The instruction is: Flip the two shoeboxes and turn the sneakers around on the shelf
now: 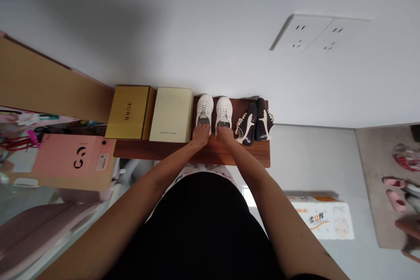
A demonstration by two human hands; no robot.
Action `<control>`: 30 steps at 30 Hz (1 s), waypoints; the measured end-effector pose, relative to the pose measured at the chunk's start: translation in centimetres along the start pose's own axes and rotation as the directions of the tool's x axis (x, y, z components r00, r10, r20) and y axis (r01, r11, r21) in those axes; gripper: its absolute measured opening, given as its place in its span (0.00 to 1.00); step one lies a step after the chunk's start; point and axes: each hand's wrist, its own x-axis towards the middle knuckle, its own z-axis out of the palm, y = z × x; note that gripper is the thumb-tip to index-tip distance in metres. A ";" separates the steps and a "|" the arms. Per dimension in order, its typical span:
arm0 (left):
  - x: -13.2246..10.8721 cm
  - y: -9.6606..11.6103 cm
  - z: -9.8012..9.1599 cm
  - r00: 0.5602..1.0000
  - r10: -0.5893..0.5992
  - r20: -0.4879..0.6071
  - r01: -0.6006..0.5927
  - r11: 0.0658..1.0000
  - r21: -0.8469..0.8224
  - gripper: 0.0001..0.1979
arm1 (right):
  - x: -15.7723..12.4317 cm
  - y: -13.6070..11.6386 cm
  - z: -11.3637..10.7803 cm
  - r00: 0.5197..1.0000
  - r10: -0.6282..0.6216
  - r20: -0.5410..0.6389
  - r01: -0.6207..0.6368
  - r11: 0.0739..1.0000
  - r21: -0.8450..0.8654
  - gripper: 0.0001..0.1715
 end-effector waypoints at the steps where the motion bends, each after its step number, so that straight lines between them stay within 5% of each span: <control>1: 0.0 0.0 0.1 1.000 0.014 -0.001 -0.014 0.999 0.043 0.14 | 0.2 -0.2 0.0 1.000 0.002 -0.009 -0.002 1.000 0.003 0.22; 11: -0.6 -0.5 1.6 0.997 -0.016 -0.081 0.009 0.996 -0.088 0.13 | 0.6 -0.7 1.0 0.995 -0.022 -0.095 0.024 1.000 0.019 0.18; 15: -1.1 -0.5 0.8 0.996 -0.031 -0.078 0.027 0.998 -0.055 0.10 | -0.5 -0.9 1.5 0.964 -0.058 -0.261 0.083 0.993 0.088 0.19; 19: -1.4 1.2 -0.2 0.985 -0.008 -0.175 -0.009 0.995 -0.098 0.16 | -2.9 3.0 2.4 0.831 0.014 -0.556 0.161 0.951 0.264 0.23; 22: -1.2 4.4 0.5 0.971 0.200 -0.134 -0.224 0.954 -0.200 0.17 | -5.0 9.3 3.7 0.670 0.282 -0.687 0.076 0.894 0.442 0.24; 24: -0.7 7.1 1.8 0.949 0.313 -0.033 -0.308 0.903 -0.298 0.19 | -5.8 13.8 4.5 0.579 0.500 -0.644 -0.095 0.826 0.556 0.28; 26: 0.0 9.8 3.4 0.949 0.302 0.095 -0.252 0.901 -0.352 0.23 | -6.0 17.4 5.1 0.608 0.610 -0.509 -0.256 0.757 0.601 0.33; 30: 1.6 13.3 5.4 0.929 0.156 0.336 -0.068 0.963 -0.260 0.28 | -5.4 20.4 5.2 0.796 0.545 -0.265 -0.338 0.762 0.553 0.28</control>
